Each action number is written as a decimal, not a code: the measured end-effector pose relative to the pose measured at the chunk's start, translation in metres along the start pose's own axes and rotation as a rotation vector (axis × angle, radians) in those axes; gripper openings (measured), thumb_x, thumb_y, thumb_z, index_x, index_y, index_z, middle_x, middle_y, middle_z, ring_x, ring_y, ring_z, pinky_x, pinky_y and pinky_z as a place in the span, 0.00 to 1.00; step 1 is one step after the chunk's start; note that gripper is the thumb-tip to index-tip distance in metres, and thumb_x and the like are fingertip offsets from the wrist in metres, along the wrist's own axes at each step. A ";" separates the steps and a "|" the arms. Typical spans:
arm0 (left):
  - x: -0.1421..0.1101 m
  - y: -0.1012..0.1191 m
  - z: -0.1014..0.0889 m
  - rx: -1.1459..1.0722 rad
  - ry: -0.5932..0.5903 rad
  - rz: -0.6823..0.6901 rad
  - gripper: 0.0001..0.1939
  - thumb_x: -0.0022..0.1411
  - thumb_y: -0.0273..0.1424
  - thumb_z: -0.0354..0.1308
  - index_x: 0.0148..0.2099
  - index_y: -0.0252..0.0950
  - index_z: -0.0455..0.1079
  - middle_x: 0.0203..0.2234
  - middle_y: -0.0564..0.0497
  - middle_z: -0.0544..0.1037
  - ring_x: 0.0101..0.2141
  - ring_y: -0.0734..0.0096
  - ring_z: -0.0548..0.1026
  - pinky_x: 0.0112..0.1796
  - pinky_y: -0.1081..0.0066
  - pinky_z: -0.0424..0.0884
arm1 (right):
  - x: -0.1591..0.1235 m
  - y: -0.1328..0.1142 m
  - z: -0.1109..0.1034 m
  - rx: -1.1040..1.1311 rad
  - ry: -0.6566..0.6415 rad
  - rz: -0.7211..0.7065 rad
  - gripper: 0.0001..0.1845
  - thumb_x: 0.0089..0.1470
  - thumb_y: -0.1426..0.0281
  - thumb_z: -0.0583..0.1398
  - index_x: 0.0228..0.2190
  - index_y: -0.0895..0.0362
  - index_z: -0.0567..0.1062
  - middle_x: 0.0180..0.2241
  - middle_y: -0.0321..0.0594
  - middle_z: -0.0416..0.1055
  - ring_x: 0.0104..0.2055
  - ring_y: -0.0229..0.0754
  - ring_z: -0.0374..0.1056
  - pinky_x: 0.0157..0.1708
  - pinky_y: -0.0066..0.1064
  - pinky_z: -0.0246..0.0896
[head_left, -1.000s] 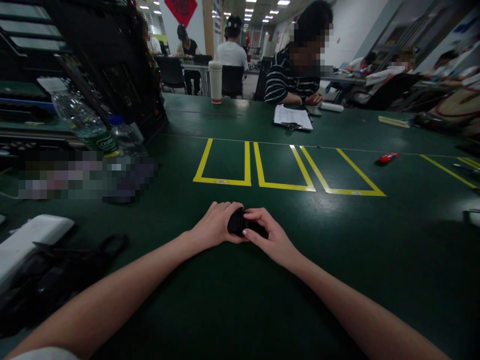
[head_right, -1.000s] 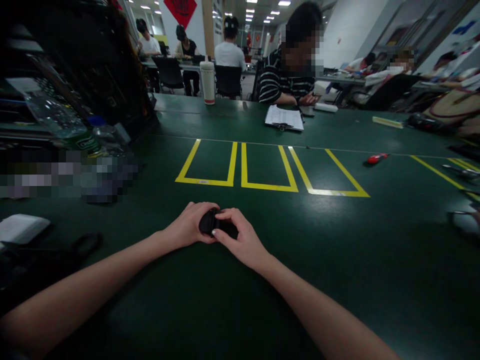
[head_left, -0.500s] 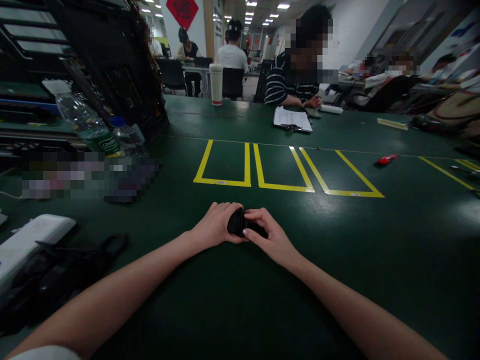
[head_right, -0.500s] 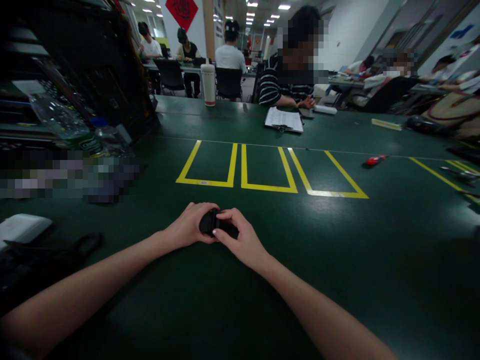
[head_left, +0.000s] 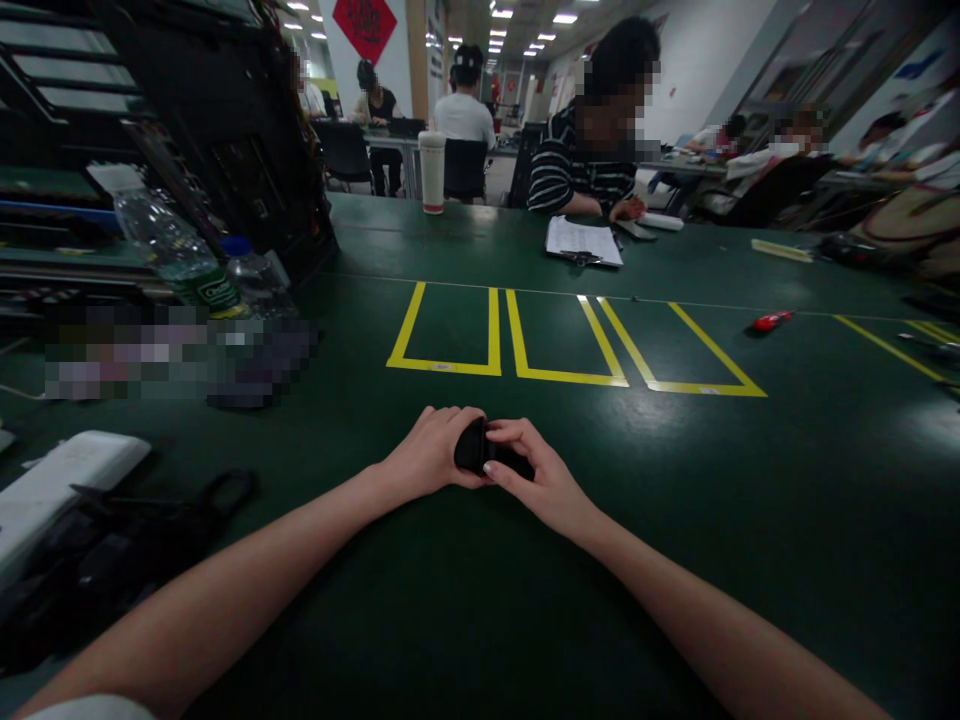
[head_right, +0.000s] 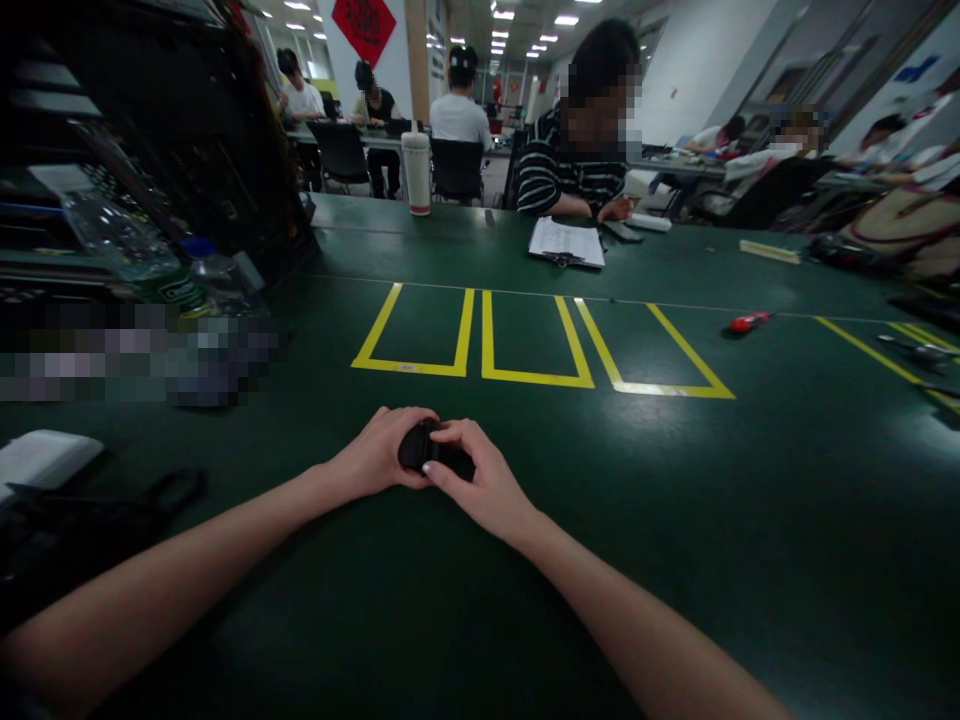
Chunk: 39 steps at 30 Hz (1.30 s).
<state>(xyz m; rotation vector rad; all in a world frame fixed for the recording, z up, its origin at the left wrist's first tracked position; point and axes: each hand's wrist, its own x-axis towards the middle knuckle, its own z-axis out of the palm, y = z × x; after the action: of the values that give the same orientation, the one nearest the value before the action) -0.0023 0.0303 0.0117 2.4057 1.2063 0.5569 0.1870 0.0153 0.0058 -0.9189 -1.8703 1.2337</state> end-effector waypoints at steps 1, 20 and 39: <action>0.000 0.000 0.000 0.001 0.002 -0.002 0.29 0.49 0.40 0.62 0.50 0.37 0.57 0.42 0.48 0.70 0.42 0.60 0.69 0.41 0.62 0.61 | 0.000 0.001 0.000 0.002 0.008 -0.002 0.12 0.52 0.72 0.57 0.40 0.52 0.65 0.45 0.38 0.61 0.48 0.42 0.63 0.47 0.38 0.61; 0.000 0.000 0.001 0.019 -0.002 -0.014 0.31 0.48 0.42 0.63 0.51 0.37 0.57 0.42 0.46 0.70 0.42 0.58 0.69 0.41 0.61 0.61 | 0.002 -0.002 0.001 0.032 0.019 0.068 0.16 0.52 0.73 0.57 0.44 0.52 0.64 0.44 0.38 0.65 0.48 0.42 0.63 0.49 0.39 0.60; 0.000 -0.004 0.003 -0.025 0.001 -0.005 0.30 0.47 0.41 0.64 0.50 0.39 0.57 0.43 0.48 0.70 0.42 0.59 0.69 0.41 0.62 0.61 | 0.001 -0.001 -0.002 0.021 0.004 0.085 0.17 0.51 0.74 0.58 0.43 0.51 0.64 0.46 0.39 0.62 0.49 0.43 0.63 0.50 0.41 0.59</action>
<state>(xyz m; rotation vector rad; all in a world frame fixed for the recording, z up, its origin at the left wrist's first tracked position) -0.0035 0.0324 0.0071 2.3815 1.1980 0.5679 0.1878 0.0169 0.0071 -0.9976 -1.8281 1.2983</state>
